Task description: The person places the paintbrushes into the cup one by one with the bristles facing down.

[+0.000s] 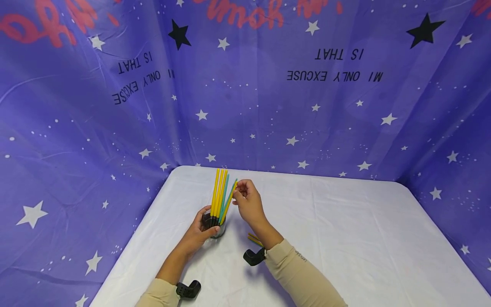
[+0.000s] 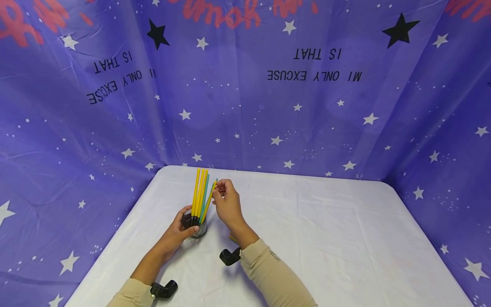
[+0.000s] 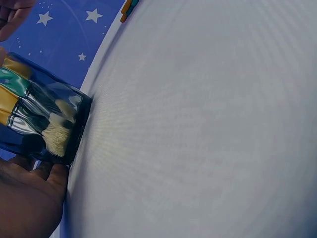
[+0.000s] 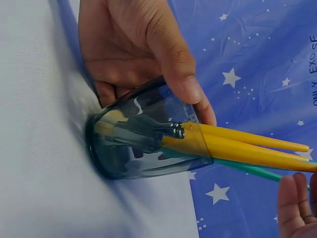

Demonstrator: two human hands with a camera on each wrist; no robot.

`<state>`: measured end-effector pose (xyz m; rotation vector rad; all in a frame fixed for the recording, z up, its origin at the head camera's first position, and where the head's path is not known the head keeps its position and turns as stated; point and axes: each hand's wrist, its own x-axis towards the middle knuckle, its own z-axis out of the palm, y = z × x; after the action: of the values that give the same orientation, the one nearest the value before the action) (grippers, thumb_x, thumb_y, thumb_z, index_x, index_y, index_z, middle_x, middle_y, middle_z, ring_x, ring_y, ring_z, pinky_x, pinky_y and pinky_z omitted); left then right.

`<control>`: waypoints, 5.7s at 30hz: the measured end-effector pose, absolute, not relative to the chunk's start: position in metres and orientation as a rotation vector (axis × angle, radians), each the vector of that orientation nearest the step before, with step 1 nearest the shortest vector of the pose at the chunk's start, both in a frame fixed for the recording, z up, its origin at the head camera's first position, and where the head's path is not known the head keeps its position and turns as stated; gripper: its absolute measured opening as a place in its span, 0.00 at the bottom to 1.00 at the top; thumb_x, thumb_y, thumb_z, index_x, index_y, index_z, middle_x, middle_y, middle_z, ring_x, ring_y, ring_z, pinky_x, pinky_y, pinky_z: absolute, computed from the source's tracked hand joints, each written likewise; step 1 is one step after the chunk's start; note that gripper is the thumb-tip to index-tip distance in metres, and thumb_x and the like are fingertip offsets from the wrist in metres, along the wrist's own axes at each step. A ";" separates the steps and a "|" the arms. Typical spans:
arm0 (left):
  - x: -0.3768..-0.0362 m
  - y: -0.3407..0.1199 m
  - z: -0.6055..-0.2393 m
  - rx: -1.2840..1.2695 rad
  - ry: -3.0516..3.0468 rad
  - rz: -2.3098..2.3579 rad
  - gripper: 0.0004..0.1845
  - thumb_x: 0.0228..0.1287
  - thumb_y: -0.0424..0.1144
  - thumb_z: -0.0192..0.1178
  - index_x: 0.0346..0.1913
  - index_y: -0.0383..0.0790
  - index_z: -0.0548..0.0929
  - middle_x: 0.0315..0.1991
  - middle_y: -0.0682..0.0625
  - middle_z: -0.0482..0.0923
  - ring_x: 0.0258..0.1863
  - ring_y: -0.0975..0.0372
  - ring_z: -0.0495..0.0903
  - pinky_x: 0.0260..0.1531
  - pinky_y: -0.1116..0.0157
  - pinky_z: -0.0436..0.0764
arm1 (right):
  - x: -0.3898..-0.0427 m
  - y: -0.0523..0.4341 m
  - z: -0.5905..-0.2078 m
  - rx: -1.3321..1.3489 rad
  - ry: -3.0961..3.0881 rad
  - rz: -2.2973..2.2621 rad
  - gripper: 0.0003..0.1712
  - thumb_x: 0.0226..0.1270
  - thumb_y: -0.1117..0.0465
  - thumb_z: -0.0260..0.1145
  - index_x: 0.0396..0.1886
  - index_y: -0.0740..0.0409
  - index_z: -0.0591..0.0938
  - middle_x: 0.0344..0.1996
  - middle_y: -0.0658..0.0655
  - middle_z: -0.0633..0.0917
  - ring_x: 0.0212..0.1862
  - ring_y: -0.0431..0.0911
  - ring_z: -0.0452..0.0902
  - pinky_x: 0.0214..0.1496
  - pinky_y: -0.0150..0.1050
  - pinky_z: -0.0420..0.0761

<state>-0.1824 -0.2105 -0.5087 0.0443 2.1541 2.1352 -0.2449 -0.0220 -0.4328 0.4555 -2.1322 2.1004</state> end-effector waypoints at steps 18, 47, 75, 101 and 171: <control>-0.183 -0.211 -0.508 0.056 2.155 2.116 0.43 0.63 0.33 0.67 0.75 0.50 0.54 0.73 0.36 0.59 0.67 0.49 0.65 0.58 0.64 0.70 | -0.241 0.025 -0.468 0.721 -2.686 1.577 0.07 0.69 0.65 0.65 0.45 0.63 0.80 0.36 0.50 0.83 0.37 0.43 0.78 0.39 0.39 0.77; -0.181 -0.210 -0.509 0.060 2.142 2.125 0.43 0.64 0.32 0.66 0.76 0.51 0.54 0.72 0.36 0.59 0.67 0.48 0.66 0.56 0.65 0.71 | -0.225 0.062 -0.489 1.145 -3.048 0.688 0.11 0.58 0.72 0.63 0.36 0.53 0.83 0.28 0.45 0.79 0.32 0.42 0.72 0.39 0.39 0.73; -0.181 -0.210 -0.508 0.054 2.146 2.110 0.43 0.64 0.33 0.66 0.76 0.51 0.53 0.73 0.36 0.59 0.67 0.49 0.66 0.57 0.64 0.71 | -0.233 0.058 -0.425 1.050 -2.786 1.093 0.09 0.68 0.71 0.63 0.44 0.58 0.81 0.32 0.48 0.81 0.32 0.41 0.74 0.35 0.37 0.75; -0.180 -0.209 -0.506 0.037 2.194 2.105 0.44 0.62 0.34 0.68 0.75 0.50 0.54 0.72 0.35 0.60 0.66 0.48 0.67 0.55 0.63 0.72 | -0.229 0.019 -0.399 0.650 -1.980 1.922 0.11 0.70 0.74 0.60 0.50 0.66 0.75 0.39 0.61 0.78 0.41 0.51 0.79 0.38 0.41 0.84; -0.181 -0.210 -0.507 0.041 2.154 2.110 0.43 0.64 0.32 0.66 0.76 0.51 0.53 0.73 0.37 0.57 0.69 0.48 0.64 0.61 0.59 0.68 | -0.216 0.062 -0.484 1.131 -3.099 0.924 0.07 0.63 0.67 0.70 0.39 0.55 0.82 0.28 0.45 0.78 0.31 0.39 0.71 0.37 0.37 0.73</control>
<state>-0.1814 -0.2096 -0.5075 0.0410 2.1545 2.1103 -0.2156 0.0615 -0.4837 1.1309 -3.0991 0.9245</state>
